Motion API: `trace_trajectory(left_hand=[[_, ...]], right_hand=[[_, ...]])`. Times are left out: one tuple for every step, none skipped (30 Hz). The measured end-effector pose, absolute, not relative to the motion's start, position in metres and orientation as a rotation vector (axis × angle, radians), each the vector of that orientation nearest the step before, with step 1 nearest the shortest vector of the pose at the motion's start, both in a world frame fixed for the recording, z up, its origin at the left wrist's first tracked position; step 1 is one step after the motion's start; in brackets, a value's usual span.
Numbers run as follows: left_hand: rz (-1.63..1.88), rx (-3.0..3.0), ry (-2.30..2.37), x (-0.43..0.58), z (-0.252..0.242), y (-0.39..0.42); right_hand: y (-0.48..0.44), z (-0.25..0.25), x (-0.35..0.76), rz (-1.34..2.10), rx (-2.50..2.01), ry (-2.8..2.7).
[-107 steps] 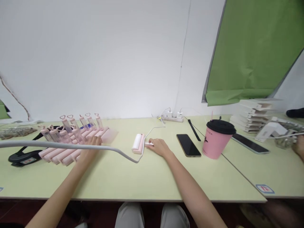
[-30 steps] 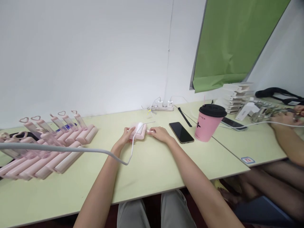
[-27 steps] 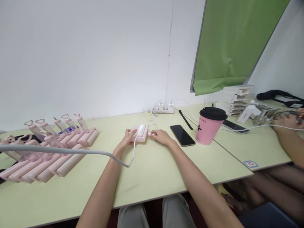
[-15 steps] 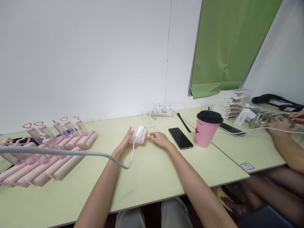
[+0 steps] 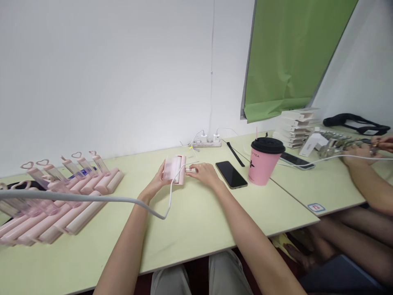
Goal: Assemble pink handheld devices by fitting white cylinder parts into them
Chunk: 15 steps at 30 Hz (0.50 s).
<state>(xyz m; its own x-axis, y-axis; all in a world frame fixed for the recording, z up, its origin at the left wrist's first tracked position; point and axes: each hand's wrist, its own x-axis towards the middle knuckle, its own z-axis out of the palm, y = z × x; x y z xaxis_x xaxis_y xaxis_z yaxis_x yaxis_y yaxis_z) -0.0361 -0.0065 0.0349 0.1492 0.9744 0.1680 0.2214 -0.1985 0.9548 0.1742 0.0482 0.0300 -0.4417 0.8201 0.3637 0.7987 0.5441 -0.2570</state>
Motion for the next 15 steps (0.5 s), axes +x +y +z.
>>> trace_trajectory(left_hand=[[1.101,1.616,1.162,-0.034,0.034,-0.007],[1.080,1.639,1.130,-0.032,0.034,-0.008],[1.061,1.650,1.107,-0.030,0.033,-0.008],[1.050,1.651,1.106,-0.029,0.033,-0.008],[1.041,1.647,1.107,-0.028,0.032,-0.008],[1.036,1.642,1.102,-0.027,0.030,-0.007],[1.033,1.637,1.093,-0.027,0.028,-0.005],[1.035,1.630,1.086,-0.027,0.026,-0.003],[1.047,1.618,1.092,-0.027,0.023,0.000],[1.066,1.598,1.120,-0.027,0.020,0.003],[1.097,1.574,1.172,-0.027,0.016,0.006],[1.142,1.558,1.245,-0.028,0.013,0.010],[1.195,1.566,1.331,-0.028,0.010,0.013],[1.253,1.608,1.421,-0.028,0.007,0.015],[1.303,1.692,1.496,-0.029,0.005,0.017]], right_hand=[[0.047,0.030,0.172,0.042,-1.319,-2.348],[0.046,0.029,0.170,0.030,-1.327,-2.357],[0.046,0.029,0.169,0.026,-1.337,-2.362],[0.046,0.028,0.168,0.027,-1.346,-2.364],[0.046,0.028,0.167,0.029,-1.352,-2.365],[0.047,0.027,0.167,0.033,-1.354,-2.368],[0.048,0.026,0.167,0.035,-1.351,-2.368],[0.048,0.025,0.167,0.039,-1.344,-2.369],[0.049,0.025,0.167,0.046,-1.337,-2.368],[0.050,0.024,0.167,0.061,-1.333,-2.366],[0.051,0.024,0.166,0.086,-1.330,-2.356],[0.051,0.023,0.165,0.122,-1.326,-2.338],[0.052,0.022,0.165,0.165,-1.319,-2.309],[0.053,0.021,0.164,0.211,-1.308,-2.274],[0.054,0.019,0.163,0.257,-1.295,-2.234]])
